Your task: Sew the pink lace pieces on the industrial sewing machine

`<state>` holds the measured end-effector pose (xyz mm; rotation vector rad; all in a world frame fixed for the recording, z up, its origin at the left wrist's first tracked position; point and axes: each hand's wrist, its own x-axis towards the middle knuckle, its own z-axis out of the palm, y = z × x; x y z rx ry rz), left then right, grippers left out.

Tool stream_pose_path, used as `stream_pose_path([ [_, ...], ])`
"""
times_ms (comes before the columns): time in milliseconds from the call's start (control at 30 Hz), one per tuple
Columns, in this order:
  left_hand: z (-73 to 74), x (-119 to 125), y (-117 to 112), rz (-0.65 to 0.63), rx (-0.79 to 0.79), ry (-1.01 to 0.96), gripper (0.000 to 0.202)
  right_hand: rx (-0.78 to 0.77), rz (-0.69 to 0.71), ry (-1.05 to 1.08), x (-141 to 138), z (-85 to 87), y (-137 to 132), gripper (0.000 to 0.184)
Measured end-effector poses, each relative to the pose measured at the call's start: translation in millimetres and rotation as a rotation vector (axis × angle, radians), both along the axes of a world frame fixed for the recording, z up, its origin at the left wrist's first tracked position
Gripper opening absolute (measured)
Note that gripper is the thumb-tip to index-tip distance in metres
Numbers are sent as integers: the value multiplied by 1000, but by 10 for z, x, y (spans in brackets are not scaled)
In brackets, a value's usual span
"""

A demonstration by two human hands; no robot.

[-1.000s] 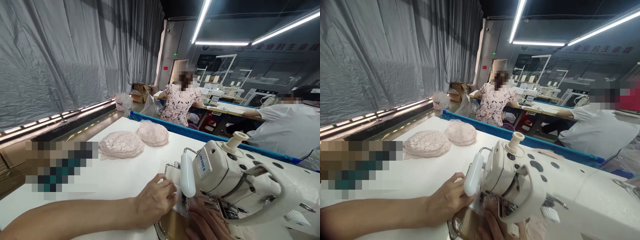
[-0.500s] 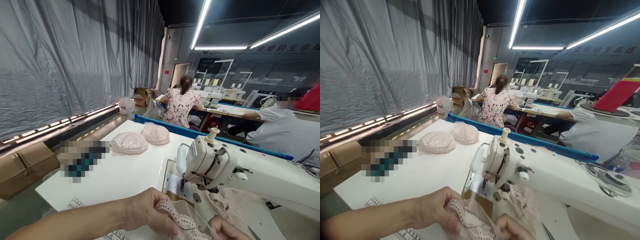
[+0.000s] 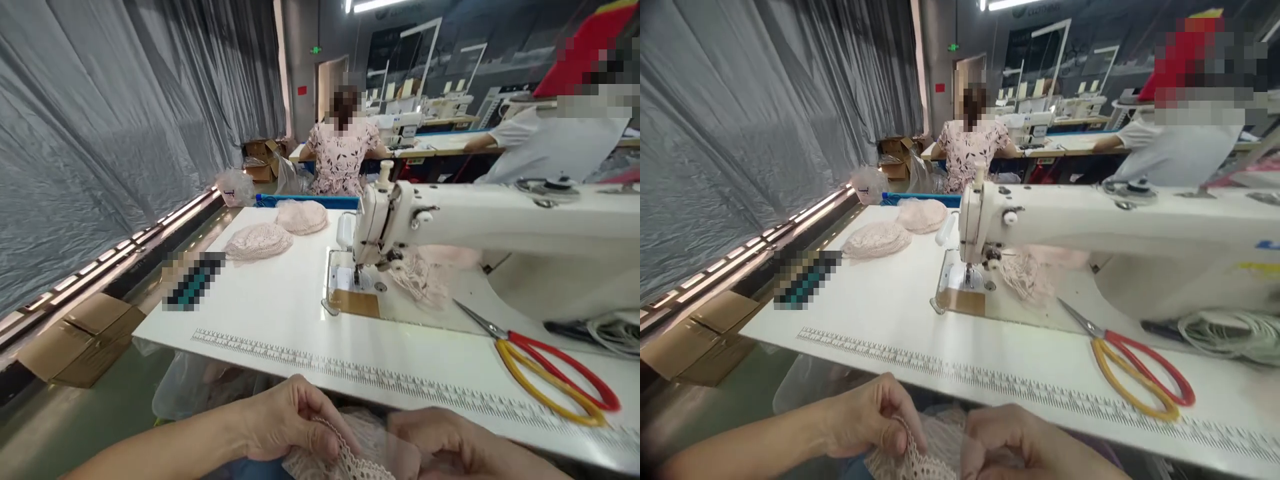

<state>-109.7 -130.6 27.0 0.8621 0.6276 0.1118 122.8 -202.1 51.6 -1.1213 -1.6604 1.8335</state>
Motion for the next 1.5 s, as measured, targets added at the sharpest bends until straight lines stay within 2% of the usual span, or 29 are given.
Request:
stream_pose_path([
  [133, -142, -4, -151, -2, -48, 94, 45, -65, 41, 83, -91, -146, -143, 33],
  [233, -156, -28, -236, -26, -61, 126, 45, -76, 7, 100, -133, -248, -256, 29],
  [367, -147, -76, -319, -46, -75, 114, 48, -58, 31, 74, -117, -265, -349, 24],
  [467, -212, -77, -330, -49, -127, 108, 49, -122, 76, 122, -92, -295, -353, 23],
  [600, -383, -70, -301, 108, -228, 63, 45, -275, 45, 250, -75, -421, -307, 35],
  [700, -504, -102, -295, 218, -255, 41, 44, -275, 19, 266, -69, -477, -261, 42],
  [900, -617, -201, -318, 252, -260, 42, 43, -296, 44, 235, -58, -499, -221, 32],
  [1033, -585, -197, -321, 229, -254, 48, 42, -305, 61, 225, -86, -535, -230, 31],
  [1233, -481, -142, -309, 90, -170, 88, 45, -303, -78, 231, -315, -607, -260, 29],
  [1400, -538, -170, -325, -11, -142, 115, 55, -333, -85, 197, -314, -678, -309, 33],
  [1500, -570, -156, -359, 1, -161, 120, 51, -316, -58, 153, -237, -685, -306, 27],
])
